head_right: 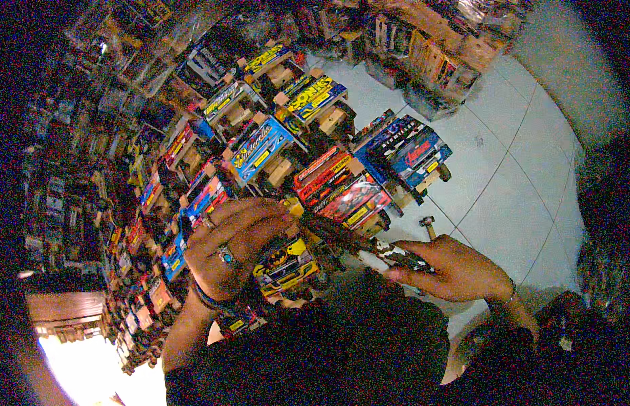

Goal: The person assembles wooden toy cars by hammering nails into the chassis and attaching wheels. They repeatedly pick up a car, position a nail, and strike it with a hammer, then place the car back on the floor.

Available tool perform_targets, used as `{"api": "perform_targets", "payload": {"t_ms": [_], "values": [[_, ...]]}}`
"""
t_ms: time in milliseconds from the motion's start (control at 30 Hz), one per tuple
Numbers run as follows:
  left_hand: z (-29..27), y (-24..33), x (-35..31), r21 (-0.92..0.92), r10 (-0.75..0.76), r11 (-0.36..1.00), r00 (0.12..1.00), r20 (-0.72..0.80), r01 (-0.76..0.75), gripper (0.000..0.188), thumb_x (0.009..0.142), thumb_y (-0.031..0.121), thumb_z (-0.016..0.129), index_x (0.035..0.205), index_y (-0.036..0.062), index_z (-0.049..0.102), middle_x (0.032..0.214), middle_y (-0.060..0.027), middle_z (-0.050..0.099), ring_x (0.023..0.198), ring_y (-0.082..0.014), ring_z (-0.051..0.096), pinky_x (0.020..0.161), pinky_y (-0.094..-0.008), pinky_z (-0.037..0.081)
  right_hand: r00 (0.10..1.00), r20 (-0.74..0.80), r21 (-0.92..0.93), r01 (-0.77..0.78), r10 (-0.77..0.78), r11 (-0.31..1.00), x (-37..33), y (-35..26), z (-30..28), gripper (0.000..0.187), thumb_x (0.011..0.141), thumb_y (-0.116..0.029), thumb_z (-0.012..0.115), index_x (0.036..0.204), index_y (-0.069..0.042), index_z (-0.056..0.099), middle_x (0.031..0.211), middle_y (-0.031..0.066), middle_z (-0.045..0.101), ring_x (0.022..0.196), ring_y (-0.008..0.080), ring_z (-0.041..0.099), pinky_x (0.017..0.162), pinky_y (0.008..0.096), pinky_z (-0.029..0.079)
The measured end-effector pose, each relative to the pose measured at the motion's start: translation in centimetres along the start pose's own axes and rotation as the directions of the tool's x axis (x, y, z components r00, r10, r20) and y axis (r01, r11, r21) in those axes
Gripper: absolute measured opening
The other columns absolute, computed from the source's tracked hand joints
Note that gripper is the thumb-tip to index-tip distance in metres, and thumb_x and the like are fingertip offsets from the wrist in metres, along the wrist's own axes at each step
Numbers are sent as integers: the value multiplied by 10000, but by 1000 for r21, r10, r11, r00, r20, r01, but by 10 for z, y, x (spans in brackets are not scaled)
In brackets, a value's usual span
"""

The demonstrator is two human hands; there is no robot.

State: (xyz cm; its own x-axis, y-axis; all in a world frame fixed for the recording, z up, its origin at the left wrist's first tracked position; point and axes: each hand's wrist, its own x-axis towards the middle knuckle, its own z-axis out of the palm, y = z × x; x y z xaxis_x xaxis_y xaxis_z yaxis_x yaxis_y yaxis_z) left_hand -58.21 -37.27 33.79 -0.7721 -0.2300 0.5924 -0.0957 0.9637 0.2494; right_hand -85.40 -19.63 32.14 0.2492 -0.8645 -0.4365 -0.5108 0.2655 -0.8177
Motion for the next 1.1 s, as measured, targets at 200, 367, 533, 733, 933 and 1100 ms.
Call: {"api": "perform_targets", "payload": {"t_ms": [200, 367, 533, 733, 933, 1100], "values": [[2, -2, -1, -28, 17, 999, 999, -30, -17, 304, 722, 61, 704, 1022, 31, 742, 1043, -97, 712, 975, -256, 695, 813, -333, 587, 993, -43, 76, 115, -112, 990, 0, 2, 5, 401, 969, -445, 636, 1061, -58, 681, 686, 144, 644, 600, 274, 637, 592, 411, 491], [4, -1, -1, -77, -17, 997, 999, -40, 14, 310, 736, 10, 720, 1046, 24, 721, 1051, -102, 715, 970, -265, 698, 814, -342, 589, 996, -12, -33, -88, 88, 996, 3, 3, 9, 443, 961, -499, 625, 927, -65, 707, 668, 112, 645, 569, 229, 603, 572, 389, 470], [18, 7, 4, -155, -129, 981, 987, -99, 113, 331, 740, -33, 756, 1055, 45, 690, 1042, -89, 722, 919, -264, 705, 771, -339, 582, 993, -79, 72, -85, 91, 994, 4, 0, 13, 395, 979, -470, 607, 938, -91, 712, 696, 93, 669, 597, 193, 627, 572, 375, 474], [40, 21, 10, -178, -249, 960, 948, -199, 214, 365, 723, -16, 792, 1061, 83, 693, 1014, -66, 725, 896, -244, 710, 738, -333, 567, 982, -189, 256, 33, 16, 966, 8, -1, 23, 354, 1006, -407, 589, 971, -80, 718, 779, 21, 716, 626, 137, 625, 571, 323, 480], [46, 20, 14, -251, -252, 947, 947, -198, 200, 352, 736, -36, 780, 1059, 75, 695, 1028, -77, 727, 916, -249, 716, 751, -333, 574, 988, -127, 327, -37, 83, 944, 6, 7, 24, 331, 1004, -399, 600, 973, -97, 733, 710, -13, 677, 541, 75, 528, 521, 274, 429], [37, 17, 22, -291, -295, 923, 948, -117, 251, 319, 786, -45, 758, 1082, 62, 706, 1086, -92, 728, 917, -251, 723, 788, -325, 582, 954, -291, 133, -27, 65, 991, 10, 18, 28, 332, 980, -427, 624, 1003, -120, 746, 592, 0, 617, 477, 99, 506, 481, 306, 399]]}}
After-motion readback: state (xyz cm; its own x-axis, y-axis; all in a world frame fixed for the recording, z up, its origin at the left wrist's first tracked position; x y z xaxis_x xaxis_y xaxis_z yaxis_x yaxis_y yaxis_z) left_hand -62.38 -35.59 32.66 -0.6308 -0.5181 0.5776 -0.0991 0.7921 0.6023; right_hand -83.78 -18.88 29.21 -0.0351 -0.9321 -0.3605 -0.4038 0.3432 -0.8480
